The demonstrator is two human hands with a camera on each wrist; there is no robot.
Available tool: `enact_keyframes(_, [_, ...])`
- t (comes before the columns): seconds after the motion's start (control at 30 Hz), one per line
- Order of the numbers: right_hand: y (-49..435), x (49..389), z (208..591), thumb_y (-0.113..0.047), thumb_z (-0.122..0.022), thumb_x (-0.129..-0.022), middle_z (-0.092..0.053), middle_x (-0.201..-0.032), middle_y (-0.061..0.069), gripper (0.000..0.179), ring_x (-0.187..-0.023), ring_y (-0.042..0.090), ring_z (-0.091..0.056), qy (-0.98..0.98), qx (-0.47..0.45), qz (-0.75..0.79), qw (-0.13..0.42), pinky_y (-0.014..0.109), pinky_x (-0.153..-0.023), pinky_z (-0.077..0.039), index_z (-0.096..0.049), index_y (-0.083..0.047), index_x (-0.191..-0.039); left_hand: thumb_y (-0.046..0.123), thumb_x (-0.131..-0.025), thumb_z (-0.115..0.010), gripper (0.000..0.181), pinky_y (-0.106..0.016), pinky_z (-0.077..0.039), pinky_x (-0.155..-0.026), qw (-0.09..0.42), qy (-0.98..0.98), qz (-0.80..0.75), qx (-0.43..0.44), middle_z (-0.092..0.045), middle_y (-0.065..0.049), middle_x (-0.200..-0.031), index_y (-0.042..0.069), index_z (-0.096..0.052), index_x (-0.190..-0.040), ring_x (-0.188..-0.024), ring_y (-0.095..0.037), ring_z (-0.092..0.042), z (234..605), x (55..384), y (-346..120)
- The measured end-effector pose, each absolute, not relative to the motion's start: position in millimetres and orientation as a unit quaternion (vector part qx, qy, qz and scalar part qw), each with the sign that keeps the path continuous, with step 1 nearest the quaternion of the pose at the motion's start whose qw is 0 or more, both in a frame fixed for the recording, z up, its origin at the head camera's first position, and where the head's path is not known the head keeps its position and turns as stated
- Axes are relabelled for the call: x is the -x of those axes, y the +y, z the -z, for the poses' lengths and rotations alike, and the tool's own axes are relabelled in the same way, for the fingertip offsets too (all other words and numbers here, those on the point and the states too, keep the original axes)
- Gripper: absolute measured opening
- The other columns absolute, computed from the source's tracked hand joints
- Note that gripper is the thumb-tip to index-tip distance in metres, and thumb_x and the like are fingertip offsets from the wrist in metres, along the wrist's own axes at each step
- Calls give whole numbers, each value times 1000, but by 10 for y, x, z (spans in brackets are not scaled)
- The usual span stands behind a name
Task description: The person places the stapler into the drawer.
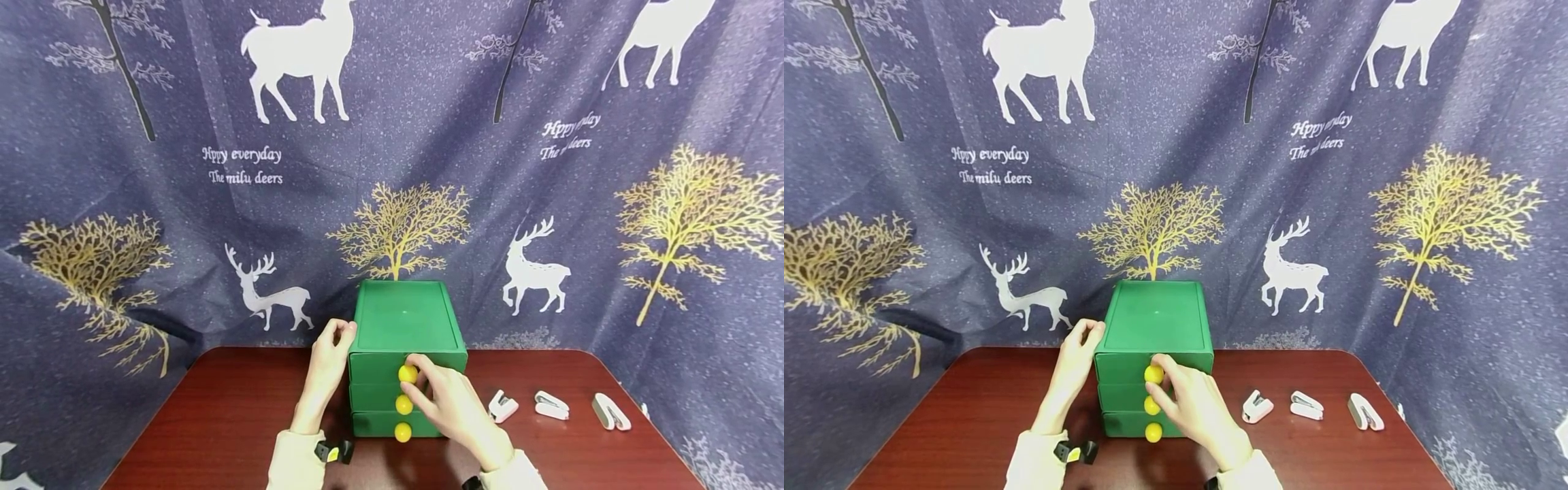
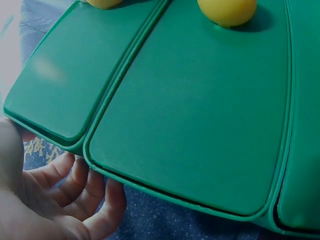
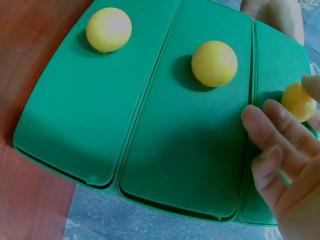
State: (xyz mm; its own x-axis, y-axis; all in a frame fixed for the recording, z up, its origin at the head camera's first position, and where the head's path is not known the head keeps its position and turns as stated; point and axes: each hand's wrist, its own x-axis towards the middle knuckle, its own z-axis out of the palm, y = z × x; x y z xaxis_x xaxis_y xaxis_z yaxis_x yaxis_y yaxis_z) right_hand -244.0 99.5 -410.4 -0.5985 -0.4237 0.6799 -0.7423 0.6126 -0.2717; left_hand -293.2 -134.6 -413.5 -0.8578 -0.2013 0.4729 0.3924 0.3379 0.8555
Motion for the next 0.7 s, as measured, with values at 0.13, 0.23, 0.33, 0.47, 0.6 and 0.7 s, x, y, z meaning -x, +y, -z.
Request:
enact_keyframes(0.13, [997, 2429, 4099, -27, -73, -89, -53, -73, -22, 33, -61, -2, -51, -852, -344, -271, 286, 22, -57, -44, -59, -20, -117, 36, -99, -58, 25, -34, -41, -74, 266, -777, 568, 61, -55, -2, -83, 12, -61, -94, -80, -21, -52, 4129, 2928, -1345])
enact_keyframes(0.23, [1005, 2378, 4111, -29, -73, -89, -53, -76, -21, 37, -61, -1, -51, -854, -340, -264, 291, 23, -57, -44, -58, -20, -122, 36, -99, -58, 25, -34, -41, -74, 263, -777, 569, 59, -55, -1, -82, 12, -60, -94, -80, -20, -52, 4133, 2919, -1338])
enact_keyframes(0.33, [1005, 2300, 4126, -30, -74, -89, -56, -81, -17, 43, -59, -2, -46, -852, -339, -264, 300, 22, -56, -43, -58, -19, -127, 36, -99, -58, 25, -34, -41, -74, 262, -776, 571, 59, -55, -1, -82, 12, -61, -94, -80, -20, -52, 4130, 2921, -1339])
enact_keyframes(0.47, [993, 2210, 4160, -26, -76, -87, -59, -90, -10, 45, -61, -5, -42, -837, -348, -270, 325, 18, -57, -41, -58, -17, -128, 36, -99, -58, 25, -34, -41, -74, 264, -774, 572, 62, -55, -1, -82, 12, -61, -94, -79, -20, -52, 4111, 2930, -1341])
enact_keyframes(0.6, [967, 2169, 4236, -19, -78, -84, -58, -91, -11, 36, -66, -4, -49, -825, -357, -268, 345, 13, -58, -41, -62, -16, -117, 35, -99, -58, 25, -33, -40, -72, 263, -773, 574, 63, -54, -2, -81, 11, -60, -93, -78, -20, -51, 4105, 2932, -1341])
enact_keyframes(0.7, [953, 2158, 4317, -15, -79, -81, -57, -89, -12, 30, -67, -1, -52, -825, -358, -264, 349, 13, -58, -42, -64, -17, -107, 34, -99, -59, 24, -33, -40, -72, 260, -772, 576, 60, -54, -2, -81, 11, -60, -93, -78, -19, -51, 4112, 2925, -1340])
